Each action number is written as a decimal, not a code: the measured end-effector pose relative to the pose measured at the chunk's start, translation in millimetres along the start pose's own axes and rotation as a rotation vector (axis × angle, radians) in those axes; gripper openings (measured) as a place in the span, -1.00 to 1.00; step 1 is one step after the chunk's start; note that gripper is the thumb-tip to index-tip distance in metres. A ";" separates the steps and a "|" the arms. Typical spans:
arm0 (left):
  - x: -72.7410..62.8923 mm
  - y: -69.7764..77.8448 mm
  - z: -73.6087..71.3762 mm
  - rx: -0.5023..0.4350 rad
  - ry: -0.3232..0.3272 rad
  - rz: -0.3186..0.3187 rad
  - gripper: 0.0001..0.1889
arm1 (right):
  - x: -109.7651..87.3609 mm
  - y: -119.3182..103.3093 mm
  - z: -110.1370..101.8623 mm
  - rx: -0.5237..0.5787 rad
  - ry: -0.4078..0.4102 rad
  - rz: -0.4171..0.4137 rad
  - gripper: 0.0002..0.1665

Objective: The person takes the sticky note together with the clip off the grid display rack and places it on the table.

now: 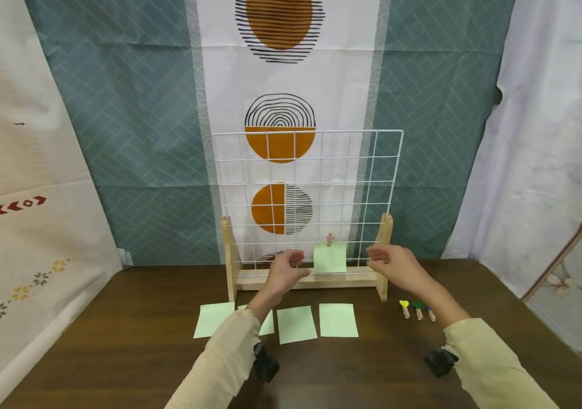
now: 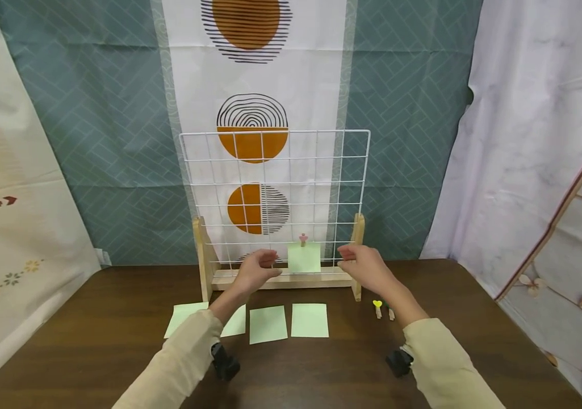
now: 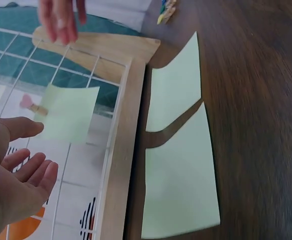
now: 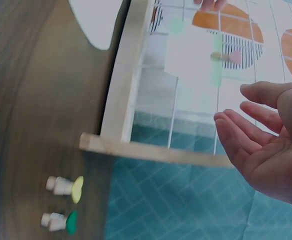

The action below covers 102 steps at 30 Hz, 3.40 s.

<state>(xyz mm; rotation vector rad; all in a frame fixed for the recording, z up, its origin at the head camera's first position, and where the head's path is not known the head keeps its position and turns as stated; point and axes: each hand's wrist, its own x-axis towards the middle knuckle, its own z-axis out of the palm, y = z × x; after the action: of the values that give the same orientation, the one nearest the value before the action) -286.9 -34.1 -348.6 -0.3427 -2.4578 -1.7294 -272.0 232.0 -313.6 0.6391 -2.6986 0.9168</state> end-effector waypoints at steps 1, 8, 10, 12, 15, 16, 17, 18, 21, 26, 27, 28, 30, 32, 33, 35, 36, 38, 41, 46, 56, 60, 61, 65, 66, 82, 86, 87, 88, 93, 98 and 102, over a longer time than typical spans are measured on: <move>0.6 0.5 2.2 -0.003 0.001 0.001 -0.52 | 3.0 -2.7 1.5 0.011 -0.004 0.007 -0.59; 6.9 5.7 12.0 -0.045 0.023 -0.032 -0.52 | 25.4 -18.4 9.0 0.085 -0.004 0.026 -0.59; 8.3 8.7 13.9 -0.062 0.032 -0.045 -0.52 | 30.9 -20.7 9.1 0.093 -0.004 0.032 -0.59; 9.5 11.2 15.8 -0.077 0.035 -0.052 -0.52 | 35.2 -22.6 9.3 0.107 -0.004 0.038 -0.59; 11.5 13.6 18.9 -0.080 0.047 -0.062 -0.51 | 40.6 -24.4 10.4 0.125 -0.008 0.039 -0.59; 11.8 14.5 19.5 -0.080 0.052 -0.068 -0.51 | 42.4 -25.6 10.8 0.128 -0.009 0.037 -0.59; 12.7 14.8 20.3 -0.081 0.058 -0.072 -0.51 | 44.2 -26.8 11.2 0.132 -0.010 0.039 -0.59; 13.3 15.0 20.9 -0.081 0.065 -0.074 -0.51 | 45.9 -28.0 11.7 0.133 -0.010 0.038 -0.59; 15.8 14.3 24.3 -0.086 0.082 -0.089 -0.50 | 50.7 -30.6 14.1 0.135 -0.005 0.045 -0.60; 20.6 11.9 29.6 -0.116 0.096 -0.110 -0.50 | 56.7 -36.8 17.4 0.178 -0.011 0.084 -0.57; 21.5 11.2 30.5 -0.119 0.099 -0.111 -0.50 | 57.9 -38.1 18.2 0.194 -0.018 0.095 -0.56; 22.5 10.3 31.4 -0.120 0.103 -0.109 -0.50 | 59.3 -39.4 19.1 0.205 -0.023 0.102 -0.56; 24.9 6.8 33.0 -0.109 0.119 -0.087 -0.51 | 62.3 -41.2 21.3 0.217 -0.029 0.117 -0.55; 26.0 6.1 34.0 -0.100 0.128 -0.089 -0.53 | 65.6 -42.4 23.6 0.220 -0.033 0.125 -0.54; 26.6 5.9 34.4 -0.098 0.132 -0.091 -0.53 | 67.3 -42.9 24.6 0.214 -0.034 0.127 -0.54; 27.7 5.7 35.3 -0.092 0.139 -0.097 -0.55 | 70.0 -43.4 26.3 0.206 -0.031 0.134 -0.55; 27.5 7.3 35.5 -0.091 0.139 -0.120 -0.55 | 71.3 -43.5 27.0 0.206 -0.032 0.136 -0.55; 27.6 7.3 35.8 -0.084 0.151 -0.124 -0.56 | 73.3 -43.9 27.9 0.208 -0.037 0.141 -0.55; 27.4 7.6 35.8 -0.069 0.175 -0.128 -0.57 | 75.7 -44.3 29.4 0.228 -0.044 0.153 -0.54; 28.3 7.4 36.0 -0.060 0.189 -0.116 -0.60 | 77.6 -44.4 32.6 0.248 -0.036 0.173 -0.52; 33.5 5.1 37.9 -0.026 0.136 -0.123 -0.64 | 77.7 -41.3 37.2 0.240 0.010 0.186 -0.57; 34.0 6.4 37.8 -0.022 0.117 -0.110 -0.65 | 79.1 -39.9 37.7 0.217 0.006 0.181 -0.59; 33.8 6.7 37.9 -0.021 0.118 -0.107 -0.65 | 79.7 -39.7 37.8 0.211 0.002 0.182 -0.59; 34.3 5.5 39.3 -0.014 0.158 -0.115 -0.69 | 80.3 -39.2 37.7 0.173 -0.017 0.166 -0.60; 34.5 4.9 39.7 -0.014 0.172 -0.118 -0.71 | 80.0 -39.2 37.6 0.162 -0.020 0.158 -0.60; 38.5 -1.4 42.6 -0.027 0.248 -0.092 -0.84 | 85.2 -36.4 41.8 0.047 0.024 0.126 -0.64; 37.4 -0.9 42.1 -0.038 0.237 -0.099 -0.84 | 84.6 -36.6 41.9 0.055 0.033 0.142 -0.63; 36.9 -0.5 42.0 -0.042 0.234 -0.103 -0.84 | 84.6 -37.0 42.0 0.052 0.036 0.145 -0.62; 36.5 -0.3 42.0 -0.045 0.232 -0.106 -0.84 | 84.6 -37.3 42.0 0.051 0.040 0.153 -0.62; 36.4 -0.7 42.6 -0.056 0.225 -0.114 -0.84 | 86.6 -38.1 43.2 -0.017 0.070 0.133 -0.65; 36.8 -2.0 42.9 -0.051 0.226 -0.106 -0.85 | 87.3 -39.4 43.7 -0.081 0.095 0.090 -0.74; 36.0 -2.2 42.9 -0.047 0.227 -0.098 -0.86 | 87.2 -41.2 44.6 -0.107 0.116 0.085 -0.79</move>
<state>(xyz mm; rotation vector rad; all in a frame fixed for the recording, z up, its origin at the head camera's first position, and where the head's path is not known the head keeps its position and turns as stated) -320.8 9.7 -357.2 -0.0281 -2.3105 -1.7571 -332.5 146.2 -297.3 0.4389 -2.6666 0.7960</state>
